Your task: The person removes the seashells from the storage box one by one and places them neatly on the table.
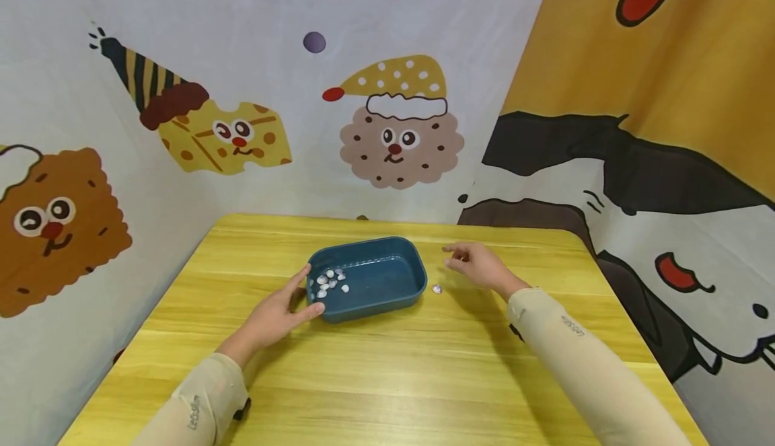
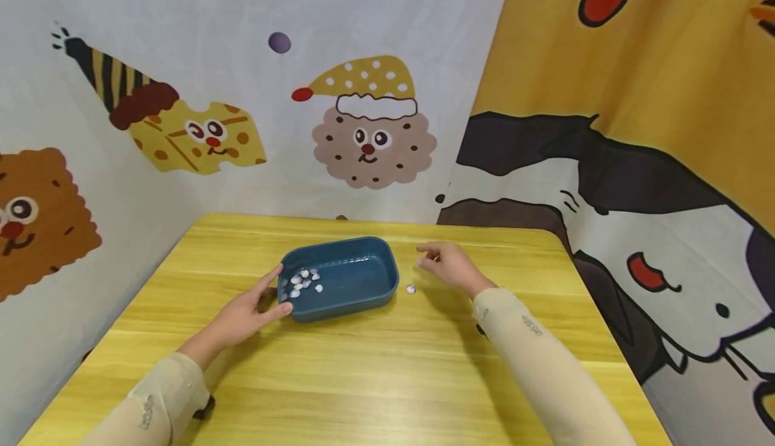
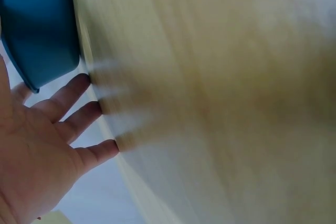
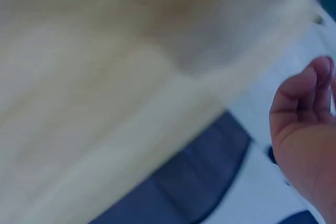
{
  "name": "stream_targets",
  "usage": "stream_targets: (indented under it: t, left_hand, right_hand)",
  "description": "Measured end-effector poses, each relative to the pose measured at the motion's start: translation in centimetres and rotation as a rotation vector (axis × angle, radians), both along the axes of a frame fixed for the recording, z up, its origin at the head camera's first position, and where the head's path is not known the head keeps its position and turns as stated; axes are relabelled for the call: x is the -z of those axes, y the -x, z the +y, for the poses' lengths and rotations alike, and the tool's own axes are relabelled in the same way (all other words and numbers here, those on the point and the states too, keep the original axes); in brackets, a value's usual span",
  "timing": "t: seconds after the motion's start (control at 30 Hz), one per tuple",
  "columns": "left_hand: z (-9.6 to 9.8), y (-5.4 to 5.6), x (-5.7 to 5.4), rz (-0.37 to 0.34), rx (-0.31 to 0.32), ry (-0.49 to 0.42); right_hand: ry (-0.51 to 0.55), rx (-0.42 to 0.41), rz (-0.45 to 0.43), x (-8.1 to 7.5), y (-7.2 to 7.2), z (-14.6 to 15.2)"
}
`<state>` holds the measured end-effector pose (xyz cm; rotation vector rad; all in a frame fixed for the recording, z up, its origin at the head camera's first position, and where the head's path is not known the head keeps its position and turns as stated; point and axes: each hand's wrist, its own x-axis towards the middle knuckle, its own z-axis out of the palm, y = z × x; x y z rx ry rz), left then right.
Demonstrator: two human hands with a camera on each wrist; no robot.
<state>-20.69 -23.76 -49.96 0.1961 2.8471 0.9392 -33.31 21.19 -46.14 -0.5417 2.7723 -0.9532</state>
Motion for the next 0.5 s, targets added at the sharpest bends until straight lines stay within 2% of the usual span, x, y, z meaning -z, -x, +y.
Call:
stream_targets:
  t: [0.13, 0.27, 0.37, 0.5]
  left_hand:
    - [-0.1, -0.2, -0.1, -0.005, -0.007, 0.002]
    - [-0.3, -0.3, -0.3, -0.012, -0.006, 0.0]
    - [-0.2, -0.4, -0.3, -0.018, -0.011, -0.004]
    - [0.3, -0.2, -0.4, -0.021, 0.001, -0.015]
  right_hand:
    - [0.091, 0.021, 0.068, -3.2, 0.4, -3.1]
    - [0.115, -0.069, 0.076, -5.3, -0.2, -8.4]
    - [0.085, -0.179, 0.039, -5.1, -0.9, -12.8]
    - [-0.011, -0.277, -0.014, -2.7, -1.6, -17.1]
